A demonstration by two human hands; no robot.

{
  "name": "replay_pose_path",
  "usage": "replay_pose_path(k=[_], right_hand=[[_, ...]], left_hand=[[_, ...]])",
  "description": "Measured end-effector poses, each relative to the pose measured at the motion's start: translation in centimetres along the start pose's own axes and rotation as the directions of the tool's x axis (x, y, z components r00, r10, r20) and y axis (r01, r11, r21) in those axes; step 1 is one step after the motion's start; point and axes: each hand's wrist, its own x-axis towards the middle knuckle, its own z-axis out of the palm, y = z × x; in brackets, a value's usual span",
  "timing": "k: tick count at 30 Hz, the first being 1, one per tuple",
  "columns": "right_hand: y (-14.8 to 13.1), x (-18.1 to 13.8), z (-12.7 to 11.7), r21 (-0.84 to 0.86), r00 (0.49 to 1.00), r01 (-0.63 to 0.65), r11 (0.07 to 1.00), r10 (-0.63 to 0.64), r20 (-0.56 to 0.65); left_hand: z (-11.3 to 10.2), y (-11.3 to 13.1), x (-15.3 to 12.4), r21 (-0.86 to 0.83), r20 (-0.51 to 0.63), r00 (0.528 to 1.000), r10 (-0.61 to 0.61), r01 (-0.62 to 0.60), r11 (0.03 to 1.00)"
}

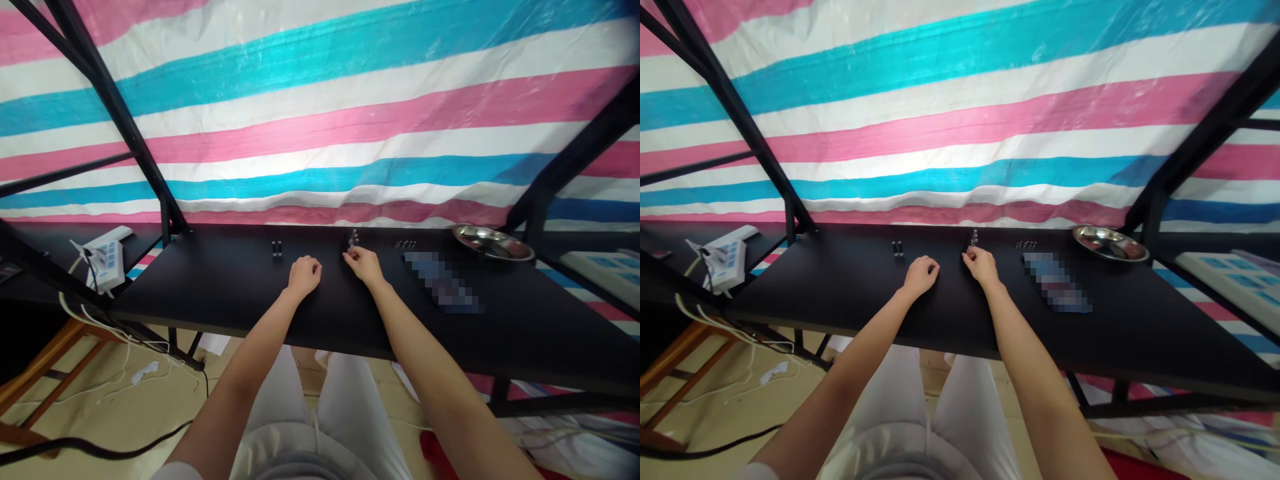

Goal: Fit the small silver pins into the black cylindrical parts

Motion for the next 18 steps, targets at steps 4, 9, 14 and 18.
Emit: replay_pose_path(k=[4,9,14,18], right_hand=[[0.0,0.1,0.0,-0.012,0.999,-0.020,1.000,0.020,0.027],[0.2,-0.1,-0.5,-0.030,0.997,-0.059,0.998,0.061,0.039],[0.1,-0.4,-1.2,-0.122,0.982,-0.183,0.975,0.188,0.029],[-0.5,-0.4,-1.6,-0.215,0.960,-0.258,0.942,0.275,0.051]], left_hand=[[0.0,-0.1,0.0,-0.005,-0.009,1.000,0.009,-0.009,1.000],[0.1,-0.1,0.0,-0.017,-0.006,1.000,0.005,-0.005,1.000],[0.3,-0.2,0.0,-0.002,-0.009,1.000,0.001,-0.001,1.000],[0.4,-0.2,0.0,-0.001,-0.021,1.000,0.003,-0.003,1.000]])
